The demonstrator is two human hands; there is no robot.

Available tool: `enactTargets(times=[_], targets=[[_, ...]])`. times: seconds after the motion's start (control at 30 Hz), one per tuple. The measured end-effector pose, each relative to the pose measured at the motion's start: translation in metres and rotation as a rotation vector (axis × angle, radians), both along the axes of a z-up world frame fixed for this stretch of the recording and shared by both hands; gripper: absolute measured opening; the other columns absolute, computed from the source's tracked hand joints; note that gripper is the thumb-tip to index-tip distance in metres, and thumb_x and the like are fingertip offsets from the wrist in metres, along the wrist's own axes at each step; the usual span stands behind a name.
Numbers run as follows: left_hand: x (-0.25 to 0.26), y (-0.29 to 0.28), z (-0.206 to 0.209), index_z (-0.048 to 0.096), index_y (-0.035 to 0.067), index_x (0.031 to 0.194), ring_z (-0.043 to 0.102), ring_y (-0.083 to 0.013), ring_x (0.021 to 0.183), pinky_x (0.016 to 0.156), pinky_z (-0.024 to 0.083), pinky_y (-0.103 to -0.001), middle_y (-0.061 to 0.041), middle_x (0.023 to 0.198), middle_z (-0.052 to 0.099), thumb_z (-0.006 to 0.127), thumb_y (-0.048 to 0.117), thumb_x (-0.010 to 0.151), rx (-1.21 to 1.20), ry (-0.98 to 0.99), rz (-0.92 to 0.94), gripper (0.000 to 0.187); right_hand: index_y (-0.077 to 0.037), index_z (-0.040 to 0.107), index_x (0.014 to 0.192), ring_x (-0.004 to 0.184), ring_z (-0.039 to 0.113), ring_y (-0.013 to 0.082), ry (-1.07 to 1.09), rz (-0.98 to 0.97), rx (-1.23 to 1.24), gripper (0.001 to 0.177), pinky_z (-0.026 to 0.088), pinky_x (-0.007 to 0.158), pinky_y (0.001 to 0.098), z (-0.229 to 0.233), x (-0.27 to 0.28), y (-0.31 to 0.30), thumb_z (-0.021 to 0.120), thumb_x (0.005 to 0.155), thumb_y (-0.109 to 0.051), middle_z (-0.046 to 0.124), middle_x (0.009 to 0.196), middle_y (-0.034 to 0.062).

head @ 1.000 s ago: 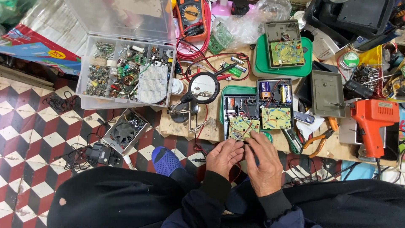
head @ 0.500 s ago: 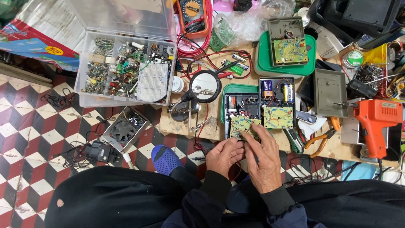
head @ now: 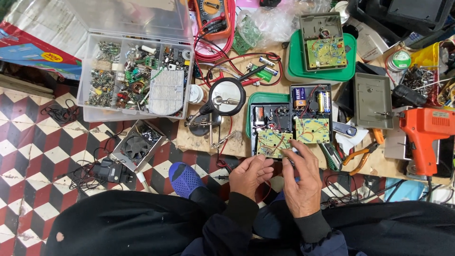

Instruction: The person sits on the floor and works on a green circuit board, using a magnifying glass to view the components. They then use an orange heat gun to apply heat to the board and continue manipulating the components with their hands.

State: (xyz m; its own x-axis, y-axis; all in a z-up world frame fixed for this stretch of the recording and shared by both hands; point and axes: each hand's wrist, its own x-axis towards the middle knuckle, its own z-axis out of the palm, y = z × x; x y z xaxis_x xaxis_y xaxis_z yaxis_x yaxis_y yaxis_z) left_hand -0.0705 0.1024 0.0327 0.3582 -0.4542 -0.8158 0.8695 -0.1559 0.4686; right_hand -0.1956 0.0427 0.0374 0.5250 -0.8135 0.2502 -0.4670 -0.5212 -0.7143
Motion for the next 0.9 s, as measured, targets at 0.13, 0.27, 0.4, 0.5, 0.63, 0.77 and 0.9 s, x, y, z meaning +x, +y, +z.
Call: enactTargets(times=[0.13, 0.27, 0.4, 0.5, 0.63, 0.77, 0.9], targets=[[0.001, -0.002, -0.001, 0.080, -0.006, 0.133, 0.079, -0.0270, 0.085, 0.078, 0.069, -0.035, -0.025, 0.114, 0.086, 0.081, 0.021, 0.095, 0.018, 0.023, 0.001, 0.047, -0.009, 0.071, 0.139, 0.152, 0.054, 0.0395, 0.007, -0.025, -0.016, 0.028, 0.053, 0.123, 0.0588, -0.002, 0.001, -0.002, 0.058, 0.114, -0.017, 0.060, 0.160, 0.0151], [0.002, -0.003, 0.003, 0.080, -0.005, 0.132, 0.079, -0.0268, 0.087, 0.080, 0.068, -0.035, -0.023, 0.113, 0.086, 0.081, 0.020, 0.095, 0.033, 0.035, 0.001, 0.045, -0.011, 0.069, 0.142, 0.154, 0.051, 0.0389, 0.016, -0.031, 0.023, 0.030, 0.053, 0.129, 0.0593, -0.001, 0.003, 0.001, 0.057, 0.115, -0.020, 0.055, 0.162, 0.0138], [0.000, -0.002, -0.005, 0.079, -0.005, 0.134, 0.079, -0.0276, 0.086, 0.078, 0.069, -0.035, -0.023, 0.112, 0.085, 0.081, 0.020, 0.095, 0.014, 0.042, 0.011, 0.047, -0.012, 0.068, 0.143, 0.155, 0.051, 0.0380, 0.021, -0.045, 0.060, 0.032, 0.054, 0.129, 0.0590, 0.002, 0.004, 0.003, 0.056, 0.115, -0.022, 0.053, 0.164, 0.0132], [-0.001, -0.003, -0.006, 0.080, -0.005, 0.133, 0.078, -0.0271, 0.085, 0.079, 0.070, -0.035, -0.023, 0.111, 0.085, 0.081, 0.020, 0.095, 0.012, 0.048, 0.021, 0.046, -0.008, 0.069, 0.141, 0.153, 0.055, 0.0379, 0.004, -0.053, 0.070, 0.031, 0.056, 0.126, 0.0562, 0.006, 0.007, 0.002, 0.058, 0.114, -0.019, 0.054, 0.163, 0.0161], [0.000, -0.005, 0.001, 0.082, -0.007, 0.127, 0.077, -0.0253, 0.079, 0.076, 0.070, -0.034, -0.024, 0.105, 0.086, 0.082, 0.016, 0.096, 0.034, 0.066, 0.049, 0.039, -0.012, 0.065, 0.146, 0.155, 0.053, 0.0393, -0.021, -0.044, 0.108, 0.033, 0.055, 0.131, 0.0582, 0.005, 0.008, 0.004, 0.056, 0.115, -0.022, 0.050, 0.166, 0.0147], [0.001, -0.006, 0.001, 0.084, -0.007, 0.119, 0.077, -0.0239, 0.075, 0.075, 0.069, -0.032, -0.024, 0.101, 0.086, 0.084, 0.014, 0.095, 0.054, 0.079, 0.069, 0.033, -0.011, 0.068, 0.143, 0.153, 0.054, 0.0412, 0.010, -0.037, 0.043, 0.031, 0.057, 0.128, 0.0584, 0.003, 0.008, 0.003, 0.058, 0.115, -0.018, 0.051, 0.165, 0.0170], [-0.004, -0.003, -0.013, 0.082, -0.007, 0.116, 0.079, -0.0247, 0.077, 0.077, 0.071, -0.033, -0.026, 0.102, 0.085, 0.085, 0.011, 0.095, 0.016, 0.089, 0.102, 0.028, -0.012, 0.068, 0.144, 0.154, 0.053, 0.0426, 0.038, 0.009, -0.039, 0.030, 0.055, 0.127, 0.0596, 0.003, 0.009, 0.002, 0.059, 0.114, -0.011, 0.051, 0.165, 0.0194]])
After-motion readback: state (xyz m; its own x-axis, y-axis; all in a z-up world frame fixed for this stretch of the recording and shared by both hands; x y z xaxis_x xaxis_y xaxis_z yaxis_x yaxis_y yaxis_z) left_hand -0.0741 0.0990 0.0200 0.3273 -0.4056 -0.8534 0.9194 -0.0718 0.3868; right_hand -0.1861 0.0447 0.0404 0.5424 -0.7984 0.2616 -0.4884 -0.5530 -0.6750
